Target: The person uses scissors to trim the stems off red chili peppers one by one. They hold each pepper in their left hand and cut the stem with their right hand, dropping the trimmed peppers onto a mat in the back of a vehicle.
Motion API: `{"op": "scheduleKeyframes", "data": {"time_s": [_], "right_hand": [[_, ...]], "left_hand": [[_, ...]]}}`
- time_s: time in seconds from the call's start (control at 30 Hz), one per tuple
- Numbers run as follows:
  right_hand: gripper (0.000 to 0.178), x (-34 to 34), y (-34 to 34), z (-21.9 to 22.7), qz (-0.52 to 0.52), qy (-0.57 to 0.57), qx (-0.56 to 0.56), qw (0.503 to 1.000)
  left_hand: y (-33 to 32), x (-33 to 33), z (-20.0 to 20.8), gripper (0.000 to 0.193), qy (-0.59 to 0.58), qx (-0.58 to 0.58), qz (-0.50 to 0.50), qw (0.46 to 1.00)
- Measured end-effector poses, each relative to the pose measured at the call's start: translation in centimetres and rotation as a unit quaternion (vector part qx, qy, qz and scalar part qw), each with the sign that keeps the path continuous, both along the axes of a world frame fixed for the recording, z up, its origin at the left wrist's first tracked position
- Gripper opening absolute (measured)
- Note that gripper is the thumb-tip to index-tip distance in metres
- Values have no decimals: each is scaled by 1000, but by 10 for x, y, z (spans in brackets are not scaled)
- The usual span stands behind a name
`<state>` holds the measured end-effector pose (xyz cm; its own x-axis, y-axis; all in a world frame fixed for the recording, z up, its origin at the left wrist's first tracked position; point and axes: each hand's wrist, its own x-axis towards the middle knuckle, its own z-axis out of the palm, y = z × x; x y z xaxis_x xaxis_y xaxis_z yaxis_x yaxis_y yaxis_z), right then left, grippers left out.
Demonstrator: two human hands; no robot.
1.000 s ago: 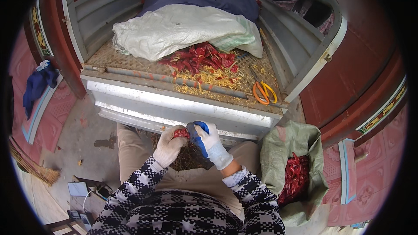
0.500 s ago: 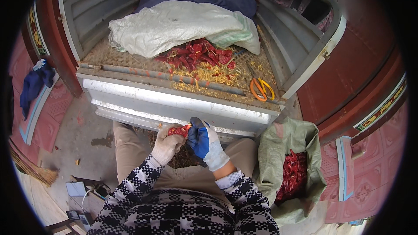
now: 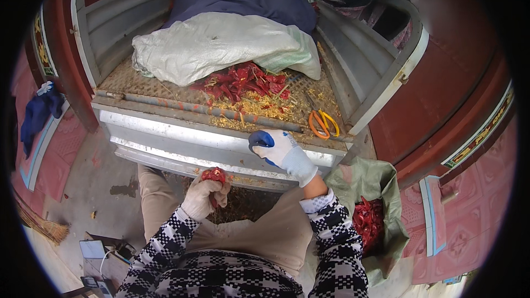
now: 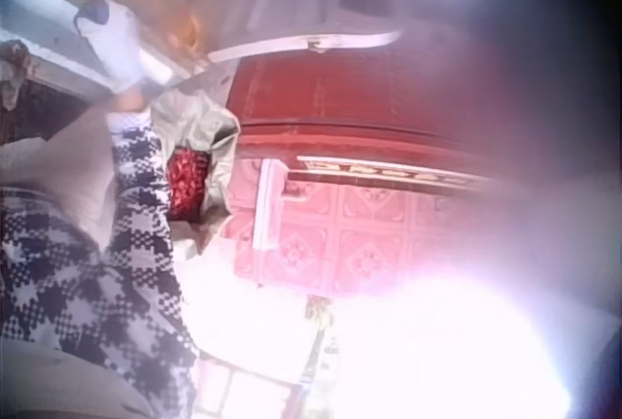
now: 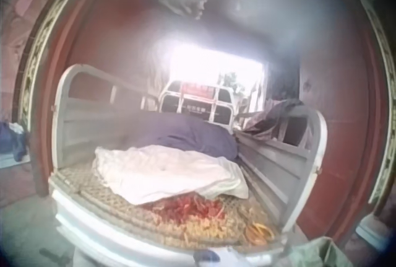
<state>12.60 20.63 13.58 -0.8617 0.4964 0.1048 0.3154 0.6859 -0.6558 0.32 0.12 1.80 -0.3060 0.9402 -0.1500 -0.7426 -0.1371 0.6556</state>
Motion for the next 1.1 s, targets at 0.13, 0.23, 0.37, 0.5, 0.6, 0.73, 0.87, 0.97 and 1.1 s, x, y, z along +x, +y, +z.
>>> {"op": "scheduleKeyframes", "data": {"time_s": [0.13,0.23,0.37,0.5,0.6,0.73,0.87,0.97,1.1], "right_hand": [[38,-20,78,8,-200,26,222,954],[47,-36,115,12,-305,-109,281,903],[44,-56,128,9,-286,-267,308,867],[34,-44,126,6,-294,-204,348,866],[29,-18,95,22,-262,-150,410,861],[22,14,35,43,-119,-138,529,829],[16,25,-17,46,-4,-194,536,821],[15,23,-33,40,22,-215,494,842],[11,17,-55,24,100,-193,488,845]], "left_hand": [[-2,-3,14,23,0,2,-42,999],[-2,-3,21,22,4,26,-49,998],[-1,-1,19,22,8,27,-42,999],[-2,-6,14,21,-9,43,-52,998],[-2,-8,10,23,-30,57,-38,997],[-3,-8,18,23,-35,76,-25,996],[-9,-10,25,23,-40,70,14,997],[-6,-8,30,28,-1,63,6,998],[-5,-9,35,31,85,51,12,995]]}}
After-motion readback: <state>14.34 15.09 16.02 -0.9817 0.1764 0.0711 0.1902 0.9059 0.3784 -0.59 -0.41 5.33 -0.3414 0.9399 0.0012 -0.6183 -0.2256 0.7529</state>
